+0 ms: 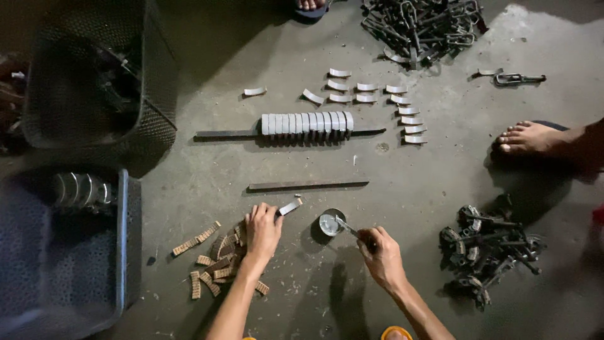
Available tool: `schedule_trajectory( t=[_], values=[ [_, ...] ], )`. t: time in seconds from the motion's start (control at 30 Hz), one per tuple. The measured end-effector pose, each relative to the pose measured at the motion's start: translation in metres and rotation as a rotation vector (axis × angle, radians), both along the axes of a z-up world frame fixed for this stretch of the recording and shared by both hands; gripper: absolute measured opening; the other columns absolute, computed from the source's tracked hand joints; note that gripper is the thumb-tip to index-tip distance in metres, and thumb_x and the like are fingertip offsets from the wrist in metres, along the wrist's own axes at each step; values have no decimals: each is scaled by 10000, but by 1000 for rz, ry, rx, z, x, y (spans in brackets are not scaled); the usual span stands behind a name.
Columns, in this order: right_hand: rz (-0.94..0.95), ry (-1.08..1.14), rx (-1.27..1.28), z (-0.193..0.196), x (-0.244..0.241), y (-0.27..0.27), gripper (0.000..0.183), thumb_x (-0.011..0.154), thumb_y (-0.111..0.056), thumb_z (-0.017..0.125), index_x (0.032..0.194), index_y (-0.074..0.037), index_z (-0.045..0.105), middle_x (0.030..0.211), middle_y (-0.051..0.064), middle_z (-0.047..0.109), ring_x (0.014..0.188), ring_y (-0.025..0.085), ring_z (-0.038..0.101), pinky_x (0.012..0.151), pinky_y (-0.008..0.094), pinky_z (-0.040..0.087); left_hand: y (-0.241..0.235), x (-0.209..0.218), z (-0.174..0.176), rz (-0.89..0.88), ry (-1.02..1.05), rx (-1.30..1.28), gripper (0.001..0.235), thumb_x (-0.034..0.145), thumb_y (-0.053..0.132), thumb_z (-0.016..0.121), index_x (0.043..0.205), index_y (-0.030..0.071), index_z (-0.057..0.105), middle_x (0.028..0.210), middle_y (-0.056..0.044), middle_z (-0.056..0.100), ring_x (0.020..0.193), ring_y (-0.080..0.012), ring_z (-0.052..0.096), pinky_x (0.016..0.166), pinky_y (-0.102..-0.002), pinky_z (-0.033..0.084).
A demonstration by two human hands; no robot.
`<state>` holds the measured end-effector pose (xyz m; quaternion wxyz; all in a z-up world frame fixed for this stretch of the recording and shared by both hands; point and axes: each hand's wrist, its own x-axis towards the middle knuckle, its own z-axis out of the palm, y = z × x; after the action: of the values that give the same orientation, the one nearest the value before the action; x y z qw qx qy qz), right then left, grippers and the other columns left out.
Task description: Applying white paste to small curved metal components using a small spoon
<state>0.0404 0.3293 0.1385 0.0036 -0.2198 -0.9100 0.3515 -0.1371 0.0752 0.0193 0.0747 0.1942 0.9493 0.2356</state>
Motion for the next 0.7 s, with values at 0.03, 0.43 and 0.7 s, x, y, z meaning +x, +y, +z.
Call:
schedule_trajectory(
  t=[0.03,0.43,0.7],
  values=[
    [-2,1,2,3,0,-1,172,861,-91,751,1026,-55,720,873,33,671,661,132,650,613,295,564,0,2,17,-2,1,2,276,842,170,798,1093,71,746,998,-80,669,890,-227,597,902,-449,462],
    [-138,91,-147,-12,9,-18,168,781,-30,730,944,-49,691,841,41,687,659,159,606,629,300,539,103,-31,197,-165,-159,507,238,768,82,748,980,6,672,735,-34,746,564,-132,634,530,-291,499],
    [-184,26,-276,-17,14,-18,237,779,-12,729,1005,-85,716,891,40,659,703,188,651,643,333,554,298,-7,66,-269,-490,392,252,808,-39,708,1055,-3,669,893,-130,765,602,-191,709,500,-280,611]
  ],
)
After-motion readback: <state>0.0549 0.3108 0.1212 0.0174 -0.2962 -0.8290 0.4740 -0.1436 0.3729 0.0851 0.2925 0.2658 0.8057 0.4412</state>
